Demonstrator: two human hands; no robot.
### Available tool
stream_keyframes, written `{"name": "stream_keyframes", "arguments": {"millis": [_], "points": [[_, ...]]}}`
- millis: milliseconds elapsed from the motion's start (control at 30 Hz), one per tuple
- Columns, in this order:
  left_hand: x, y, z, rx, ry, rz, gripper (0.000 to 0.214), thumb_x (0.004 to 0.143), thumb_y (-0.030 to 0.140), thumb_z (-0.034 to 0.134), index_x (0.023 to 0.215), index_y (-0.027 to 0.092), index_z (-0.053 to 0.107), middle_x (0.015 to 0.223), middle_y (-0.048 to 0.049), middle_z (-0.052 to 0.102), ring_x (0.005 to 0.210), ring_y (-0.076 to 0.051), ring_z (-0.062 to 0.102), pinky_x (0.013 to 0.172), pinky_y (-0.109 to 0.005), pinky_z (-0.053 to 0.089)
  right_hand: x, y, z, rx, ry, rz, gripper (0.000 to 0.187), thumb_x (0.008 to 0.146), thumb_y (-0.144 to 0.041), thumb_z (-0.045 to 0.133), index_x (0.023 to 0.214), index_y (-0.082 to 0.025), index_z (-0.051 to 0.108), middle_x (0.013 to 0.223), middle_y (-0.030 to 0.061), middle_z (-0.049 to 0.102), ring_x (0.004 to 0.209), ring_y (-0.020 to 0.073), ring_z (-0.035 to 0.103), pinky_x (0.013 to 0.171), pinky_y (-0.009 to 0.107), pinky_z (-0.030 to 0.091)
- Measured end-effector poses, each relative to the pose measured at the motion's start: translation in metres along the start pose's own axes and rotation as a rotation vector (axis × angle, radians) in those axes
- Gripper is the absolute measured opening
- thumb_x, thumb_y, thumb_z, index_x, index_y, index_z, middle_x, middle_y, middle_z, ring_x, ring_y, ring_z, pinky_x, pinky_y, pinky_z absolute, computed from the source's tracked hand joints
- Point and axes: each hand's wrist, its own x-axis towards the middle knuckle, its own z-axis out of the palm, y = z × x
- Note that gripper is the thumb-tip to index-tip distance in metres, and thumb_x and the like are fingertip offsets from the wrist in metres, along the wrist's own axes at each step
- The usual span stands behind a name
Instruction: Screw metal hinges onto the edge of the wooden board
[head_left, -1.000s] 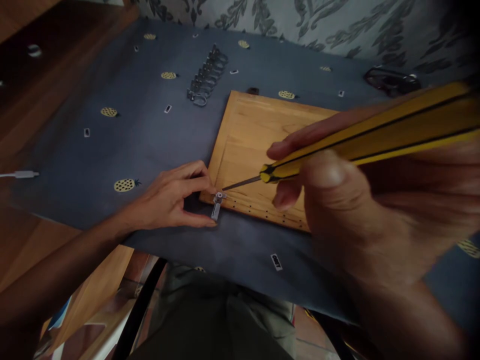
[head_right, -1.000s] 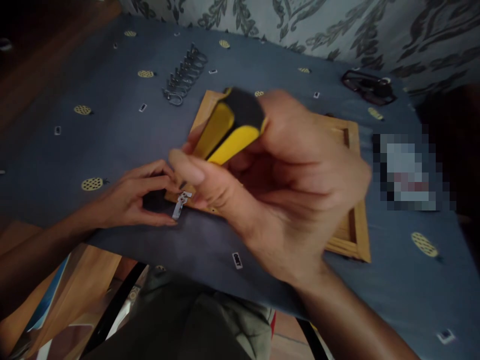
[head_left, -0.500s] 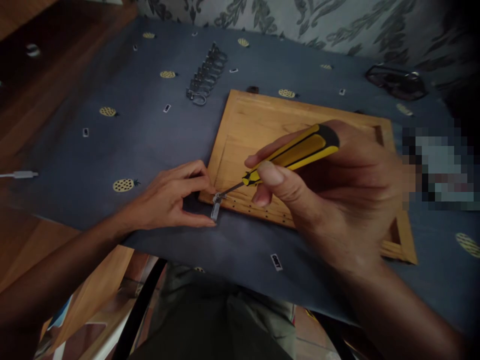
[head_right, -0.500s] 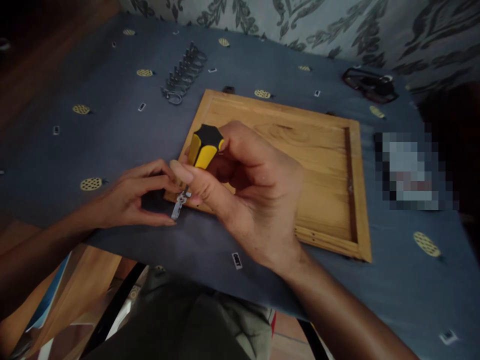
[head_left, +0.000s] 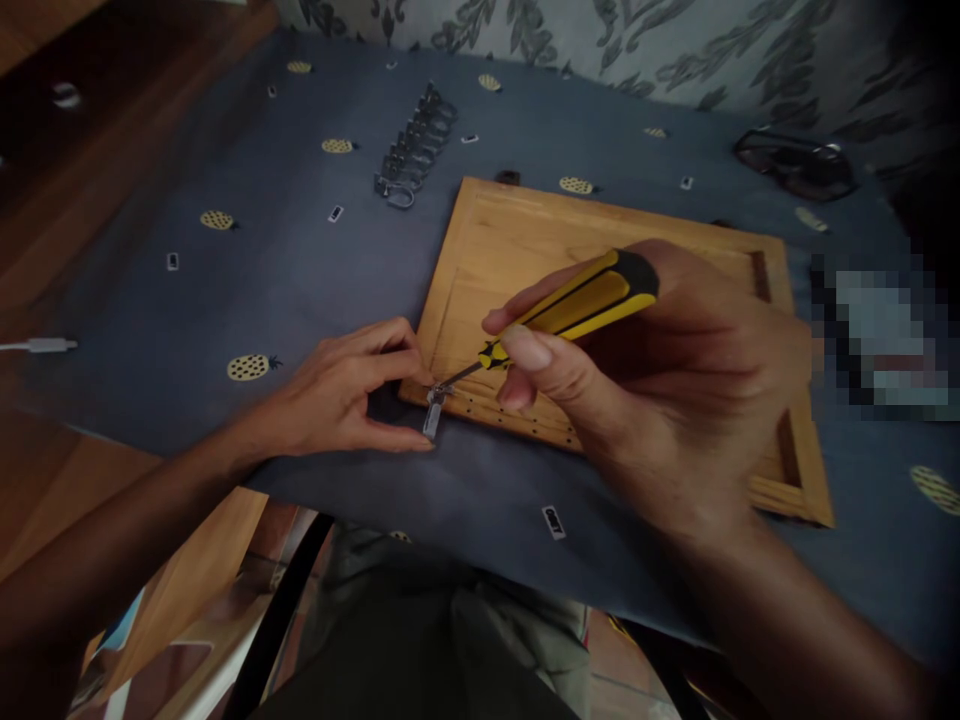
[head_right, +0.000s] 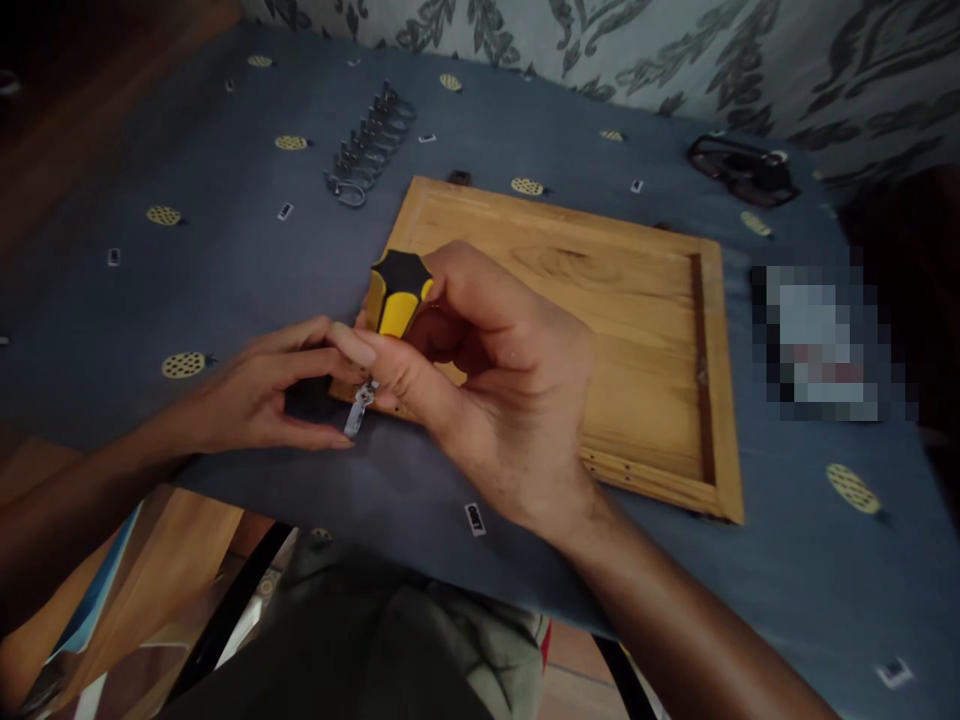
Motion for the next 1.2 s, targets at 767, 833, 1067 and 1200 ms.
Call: {"name": "stream_keyframes", "arguments": {"millis": [767, 833, 1067, 1200], "points": [[0.003, 0.001, 0.000, -0.004, 0.015, 0.013, 0.037, 0.093, 0.053, 0.079, 0.109, 0.021, 0.070, 0.106, -0.0039, 0.062, 0.095, -0.021, 0.063, 0.077, -0.032, 0.048, 0.005, -0.004, 0.000, 0.019, -0.117, 0.052, 0.023, 0.079, -0.037, 0.095, 0.084, -0.029, 0.074, 0.078, -0.0045, 0.071, 0.054, 0.0123, 0.065, 0.050, 0.028, 0.058], [0.003, 0.001, 0.000, -0.011, 0.006, 0.001, 0.037, 0.093, 0.054, 0.079, 0.109, 0.021, 0.070, 0.106, -0.0042, 0.062, 0.096, -0.021, 0.063, 0.078, -0.033, 0.049, 0.006, -0.002, 0.001, 0.049, -0.099, 0.056, 0.028, 0.077, -0.038, 0.097, 0.082, -0.027, 0.072, 0.076, -0.0047, 0.070, 0.052, 0.0126, 0.066, 0.045, 0.027, 0.055], [0.002, 0.001, -0.001, -0.003, -0.001, 0.003, 0.037, 0.093, 0.054, 0.079, 0.110, 0.022, 0.071, 0.107, -0.0049, 0.063, 0.094, -0.021, 0.063, 0.079, -0.034, 0.051, 0.007, 0.007, 0.003, 0.121, -0.090, 0.006, 0.035, 0.072, -0.037, 0.100, 0.077, -0.026, 0.068, 0.073, -0.0054, 0.068, 0.047, 0.0117, 0.065, 0.041, 0.025, 0.054], [0.002, 0.000, 0.000, -0.002, 0.006, 0.019, 0.037, 0.092, 0.051, 0.081, 0.112, 0.020, 0.072, 0.106, -0.0052, 0.063, 0.096, -0.022, 0.064, 0.082, -0.034, 0.052, 0.005, 0.003, 0.003, 0.027, -0.053, 0.039, 0.032, 0.074, -0.045, 0.098, 0.080, -0.027, 0.072, 0.076, -0.0038, 0.071, 0.048, 0.0122, 0.064, 0.041, 0.027, 0.054]]}}
